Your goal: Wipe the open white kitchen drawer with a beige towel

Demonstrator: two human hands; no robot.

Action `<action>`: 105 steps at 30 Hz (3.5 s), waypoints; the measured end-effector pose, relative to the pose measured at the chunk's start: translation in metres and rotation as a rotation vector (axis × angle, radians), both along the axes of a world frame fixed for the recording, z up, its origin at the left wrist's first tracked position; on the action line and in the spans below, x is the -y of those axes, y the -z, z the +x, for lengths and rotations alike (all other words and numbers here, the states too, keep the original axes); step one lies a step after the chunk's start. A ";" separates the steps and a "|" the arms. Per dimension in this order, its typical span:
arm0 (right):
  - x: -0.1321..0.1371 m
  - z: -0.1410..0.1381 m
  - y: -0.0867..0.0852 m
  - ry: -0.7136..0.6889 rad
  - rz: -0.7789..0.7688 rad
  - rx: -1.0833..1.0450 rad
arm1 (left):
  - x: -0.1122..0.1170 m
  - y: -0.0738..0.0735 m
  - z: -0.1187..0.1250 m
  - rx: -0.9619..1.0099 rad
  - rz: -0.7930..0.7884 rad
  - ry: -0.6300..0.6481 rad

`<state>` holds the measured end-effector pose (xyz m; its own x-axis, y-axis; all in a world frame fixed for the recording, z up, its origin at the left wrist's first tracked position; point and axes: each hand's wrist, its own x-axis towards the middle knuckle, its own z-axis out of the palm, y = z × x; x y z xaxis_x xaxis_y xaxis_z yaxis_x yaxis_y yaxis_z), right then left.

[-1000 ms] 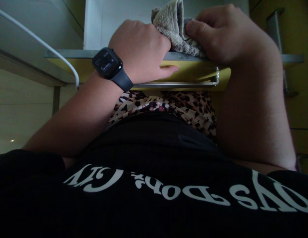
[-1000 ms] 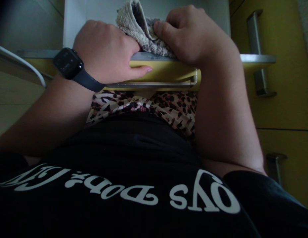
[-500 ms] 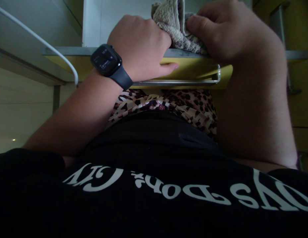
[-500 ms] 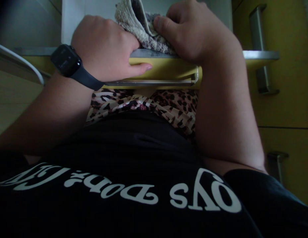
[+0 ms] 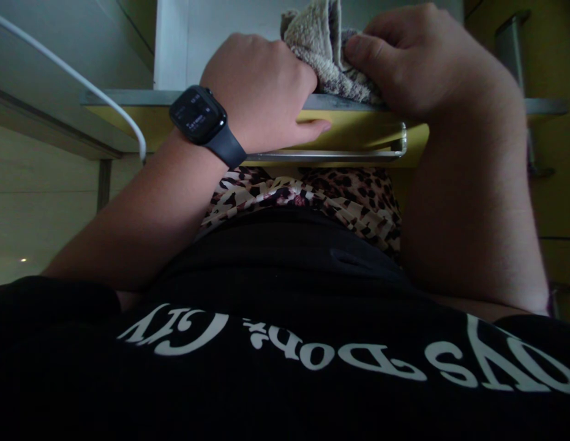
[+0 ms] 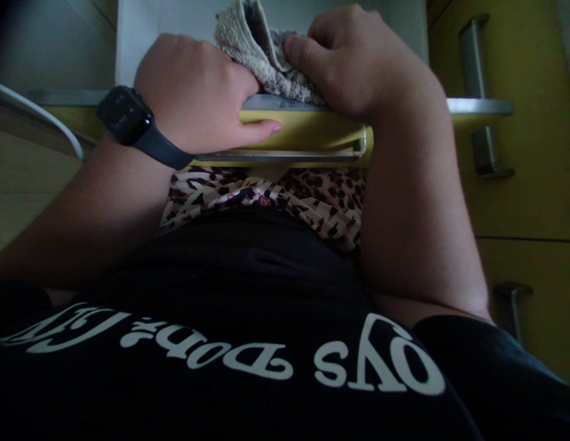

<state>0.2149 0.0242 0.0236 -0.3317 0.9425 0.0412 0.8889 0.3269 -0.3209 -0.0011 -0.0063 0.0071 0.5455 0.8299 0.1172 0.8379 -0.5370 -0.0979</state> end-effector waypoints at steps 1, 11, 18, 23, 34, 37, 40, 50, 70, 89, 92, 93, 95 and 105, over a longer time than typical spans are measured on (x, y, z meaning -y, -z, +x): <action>0.000 0.000 0.001 -0.006 0.012 -0.009 | 0.000 0.000 0.000 0.006 -0.003 0.004; -0.002 0.001 0.005 -0.018 0.020 -0.034 | 0.000 0.001 0.000 -0.003 -0.024 -0.023; -0.001 0.001 0.005 -0.001 0.020 -0.027 | -0.001 0.001 0.000 -0.005 -0.022 -0.021; -0.001 0.001 0.004 -0.001 0.008 -0.032 | 0.001 0.001 0.000 -0.007 -0.006 -0.030; -0.001 0.000 0.002 0.014 -0.010 -0.027 | 0.001 0.001 0.000 0.006 -0.005 -0.019; -0.001 0.000 0.002 0.010 -0.004 -0.024 | 0.002 0.001 0.000 0.007 0.004 -0.008; -0.001 0.001 0.002 -0.012 0.011 -0.034 | 0.001 0.001 0.000 0.004 0.010 0.001; -0.001 0.000 0.002 0.016 -0.002 -0.005 | -0.001 0.002 -0.001 0.014 0.008 0.004; -0.001 0.001 0.004 -0.012 0.029 -0.021 | 0.000 0.002 -0.001 -0.011 -0.011 -0.029; 0.000 0.000 0.002 0.000 0.017 -0.026 | 0.001 0.001 0.000 -0.004 0.011 0.003; 0.000 0.000 0.004 -0.013 0.018 -0.022 | 0.001 0.001 0.000 0.012 0.012 0.007; -0.001 0.001 0.004 -0.018 0.019 -0.024 | 0.001 0.001 0.000 0.017 0.011 0.008; -0.001 0.001 0.005 -0.025 0.016 -0.024 | 0.001 0.001 0.000 0.018 0.005 0.009; -0.002 0.002 0.004 0.010 0.007 -0.005 | 0.001 0.001 0.001 -0.001 0.004 -0.008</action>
<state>0.2165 0.0258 0.0195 -0.3217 0.9456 0.0493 0.8906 0.3198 -0.3234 0.0001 -0.0069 0.0066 0.5391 0.8336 0.1202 0.8420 -0.5299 -0.1013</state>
